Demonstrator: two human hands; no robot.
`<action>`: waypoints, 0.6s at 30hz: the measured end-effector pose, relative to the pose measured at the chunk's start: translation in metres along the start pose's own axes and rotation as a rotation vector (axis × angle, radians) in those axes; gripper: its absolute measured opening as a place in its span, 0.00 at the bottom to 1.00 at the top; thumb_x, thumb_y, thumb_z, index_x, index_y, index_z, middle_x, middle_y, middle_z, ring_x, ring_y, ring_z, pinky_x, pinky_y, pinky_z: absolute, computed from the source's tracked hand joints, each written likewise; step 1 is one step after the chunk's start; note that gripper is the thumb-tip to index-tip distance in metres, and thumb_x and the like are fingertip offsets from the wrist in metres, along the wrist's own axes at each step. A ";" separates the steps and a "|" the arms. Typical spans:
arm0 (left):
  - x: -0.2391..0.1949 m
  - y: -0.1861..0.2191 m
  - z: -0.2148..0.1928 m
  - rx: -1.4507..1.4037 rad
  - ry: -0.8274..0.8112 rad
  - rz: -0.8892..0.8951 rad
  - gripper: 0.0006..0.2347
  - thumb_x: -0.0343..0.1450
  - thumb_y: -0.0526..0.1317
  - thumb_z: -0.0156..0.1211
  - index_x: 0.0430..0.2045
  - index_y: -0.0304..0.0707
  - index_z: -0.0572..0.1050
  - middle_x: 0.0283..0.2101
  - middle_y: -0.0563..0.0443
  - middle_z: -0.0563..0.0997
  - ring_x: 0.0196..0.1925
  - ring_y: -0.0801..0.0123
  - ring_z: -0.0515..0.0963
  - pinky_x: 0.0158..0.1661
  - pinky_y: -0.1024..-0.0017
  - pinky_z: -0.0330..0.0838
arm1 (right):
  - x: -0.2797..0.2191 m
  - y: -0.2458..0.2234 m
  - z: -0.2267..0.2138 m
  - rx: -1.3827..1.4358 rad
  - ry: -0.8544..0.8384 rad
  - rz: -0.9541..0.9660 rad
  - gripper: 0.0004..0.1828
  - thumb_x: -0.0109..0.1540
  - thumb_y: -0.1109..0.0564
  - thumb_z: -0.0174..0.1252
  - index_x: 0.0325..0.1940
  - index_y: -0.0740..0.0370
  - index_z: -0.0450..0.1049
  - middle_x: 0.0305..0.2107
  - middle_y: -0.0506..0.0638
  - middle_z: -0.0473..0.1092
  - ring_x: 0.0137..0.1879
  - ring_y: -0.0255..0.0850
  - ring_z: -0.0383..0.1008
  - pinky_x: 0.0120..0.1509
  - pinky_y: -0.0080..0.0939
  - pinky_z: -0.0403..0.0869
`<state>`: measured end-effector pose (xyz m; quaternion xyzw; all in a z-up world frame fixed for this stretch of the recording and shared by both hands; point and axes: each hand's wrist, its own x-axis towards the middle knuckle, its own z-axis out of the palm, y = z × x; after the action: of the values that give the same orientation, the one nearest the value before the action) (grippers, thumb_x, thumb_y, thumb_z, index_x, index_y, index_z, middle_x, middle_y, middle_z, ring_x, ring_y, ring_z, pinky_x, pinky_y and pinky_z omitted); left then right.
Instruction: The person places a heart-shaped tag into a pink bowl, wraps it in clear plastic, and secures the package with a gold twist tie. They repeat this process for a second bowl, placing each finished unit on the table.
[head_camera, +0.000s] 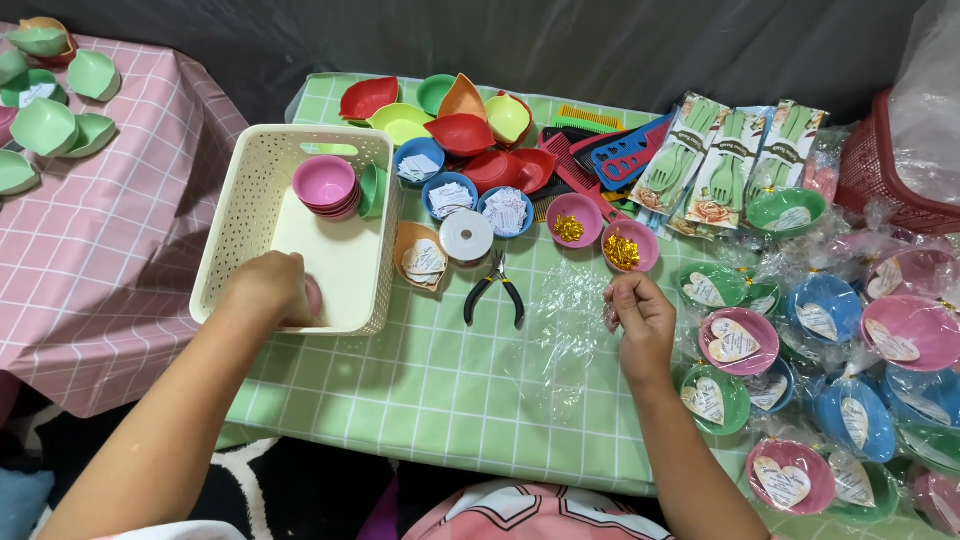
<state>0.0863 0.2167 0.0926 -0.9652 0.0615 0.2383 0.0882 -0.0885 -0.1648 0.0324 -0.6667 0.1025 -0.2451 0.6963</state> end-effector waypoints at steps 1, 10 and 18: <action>0.013 -0.007 0.011 -0.001 0.001 0.000 0.25 0.51 0.41 0.80 0.40 0.29 0.82 0.32 0.32 0.84 0.32 0.46 0.86 0.33 0.58 0.82 | 0.000 0.000 -0.001 0.000 -0.001 -0.001 0.15 0.70 0.52 0.51 0.34 0.63 0.70 0.16 0.48 0.59 0.24 0.33 0.60 0.29 0.31 0.65; -0.036 -0.001 -0.052 -0.139 0.340 0.148 0.26 0.59 0.43 0.70 0.45 0.17 0.73 0.41 0.20 0.80 0.44 0.33 0.82 0.41 0.47 0.79 | 0.000 -0.004 0.003 0.007 -0.012 0.019 0.14 0.70 0.52 0.51 0.34 0.63 0.70 0.19 0.47 0.60 0.25 0.32 0.60 0.29 0.30 0.65; -0.095 0.050 -0.067 -0.925 0.648 0.703 0.34 0.64 0.36 0.69 0.65 0.48 0.58 0.59 0.34 0.66 0.54 0.52 0.75 0.50 0.65 0.81 | 0.000 -0.001 -0.001 -0.048 -0.134 0.003 0.12 0.69 0.54 0.52 0.33 0.60 0.70 0.26 0.44 0.66 0.27 0.31 0.60 0.31 0.29 0.64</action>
<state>0.0253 0.1620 0.1889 -0.8489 0.2874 -0.0477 -0.4410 -0.0898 -0.1658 0.0333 -0.6980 0.0624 -0.1964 0.6859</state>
